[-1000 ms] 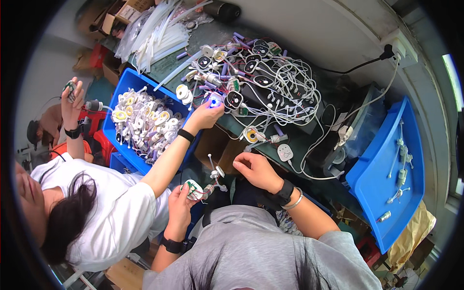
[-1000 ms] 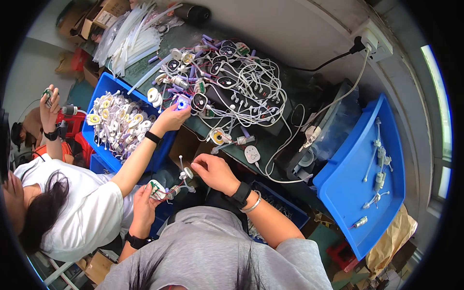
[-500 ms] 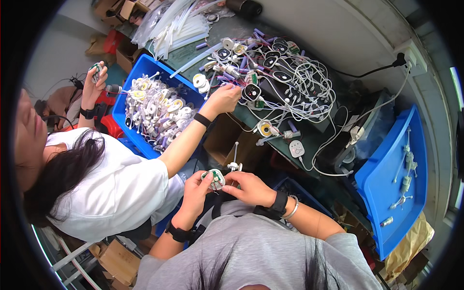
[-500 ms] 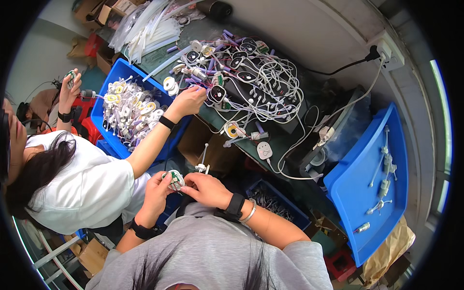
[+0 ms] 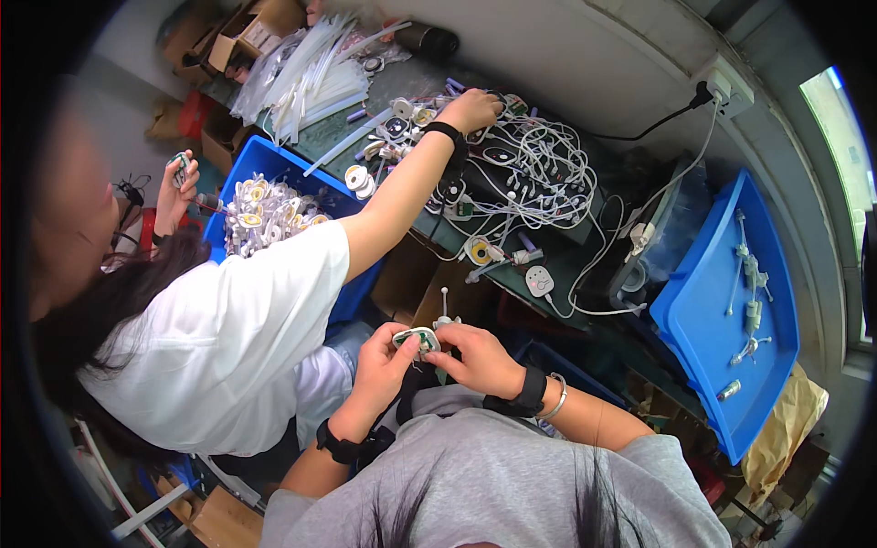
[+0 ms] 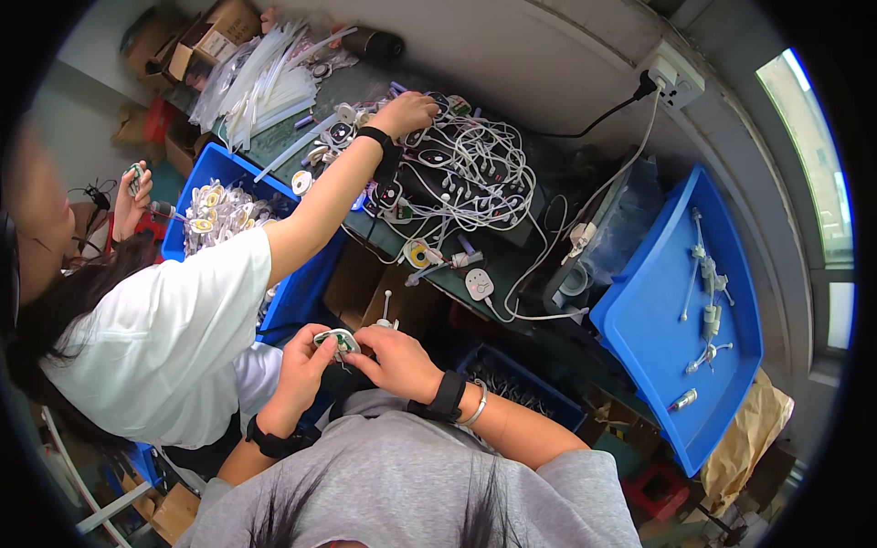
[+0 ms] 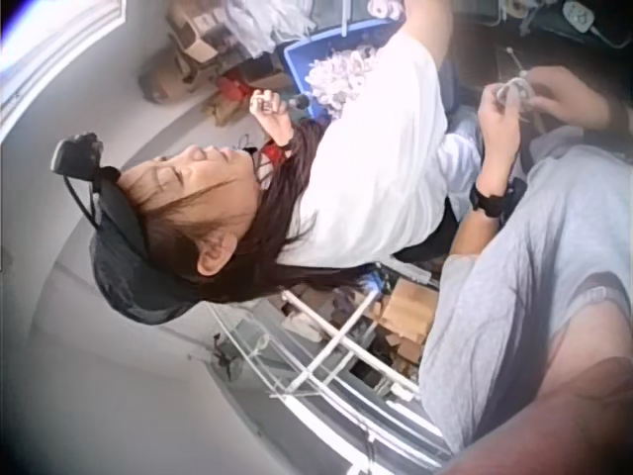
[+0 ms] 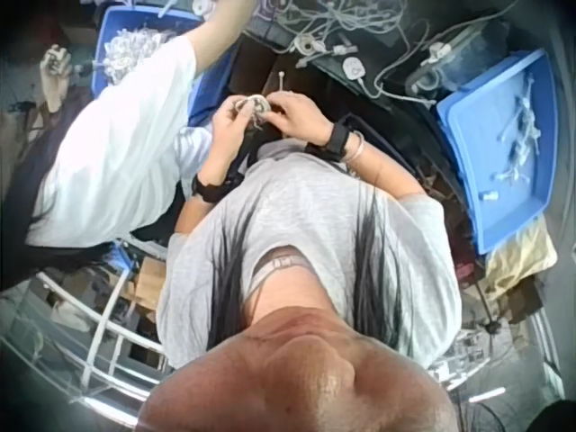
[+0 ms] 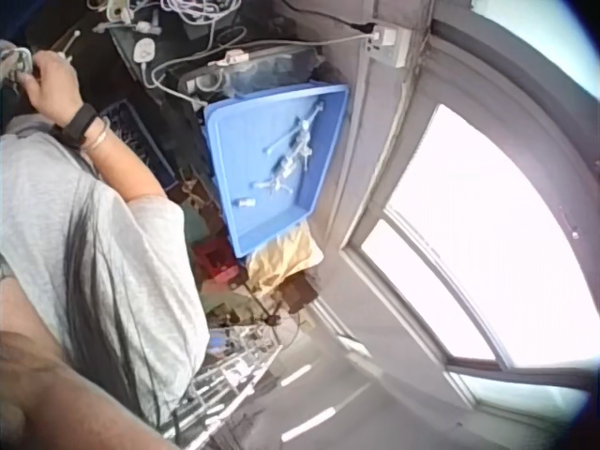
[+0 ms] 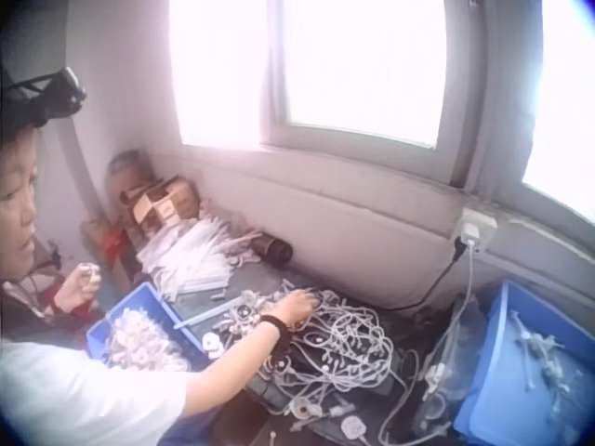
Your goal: Assembling and sorting electronic components, wires, and PCB boards in a workshop environment.
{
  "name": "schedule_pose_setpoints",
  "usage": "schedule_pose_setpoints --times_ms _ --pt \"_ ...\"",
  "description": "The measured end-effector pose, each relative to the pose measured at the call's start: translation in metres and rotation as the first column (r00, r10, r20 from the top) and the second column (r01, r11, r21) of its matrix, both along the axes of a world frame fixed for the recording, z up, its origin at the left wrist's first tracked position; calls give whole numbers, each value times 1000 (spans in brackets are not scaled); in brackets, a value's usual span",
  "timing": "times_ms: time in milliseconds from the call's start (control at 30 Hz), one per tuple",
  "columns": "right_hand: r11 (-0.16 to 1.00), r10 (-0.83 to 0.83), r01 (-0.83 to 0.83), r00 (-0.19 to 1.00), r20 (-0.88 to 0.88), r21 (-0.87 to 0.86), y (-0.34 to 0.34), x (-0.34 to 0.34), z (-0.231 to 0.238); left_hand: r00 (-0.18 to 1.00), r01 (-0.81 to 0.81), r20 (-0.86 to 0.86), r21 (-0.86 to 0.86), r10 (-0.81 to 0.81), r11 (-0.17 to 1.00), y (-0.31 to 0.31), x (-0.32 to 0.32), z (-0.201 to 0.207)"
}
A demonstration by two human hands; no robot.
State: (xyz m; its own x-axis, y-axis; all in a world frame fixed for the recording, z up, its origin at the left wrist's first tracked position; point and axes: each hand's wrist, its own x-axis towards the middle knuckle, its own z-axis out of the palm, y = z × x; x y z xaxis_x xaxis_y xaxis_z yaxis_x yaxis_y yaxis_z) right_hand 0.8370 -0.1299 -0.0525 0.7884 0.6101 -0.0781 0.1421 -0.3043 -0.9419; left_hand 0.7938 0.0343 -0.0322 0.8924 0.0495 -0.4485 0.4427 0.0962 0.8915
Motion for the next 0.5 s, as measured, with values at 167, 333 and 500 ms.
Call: schedule_pose_setpoints --times_ms 167,333,500 --pt "987 -49 58 996 -68 149 -12 3 13 992 70 97 39 -74 997 -7 4 8" --pt "987 -53 54 999 -7 151 -21 1 18 984 106 135 52 -113 993 -17 7 16" --pt "964 -129 138 990 -51 227 -34 -8 33 956 232 194 -47 -219 972 -28 12 34"
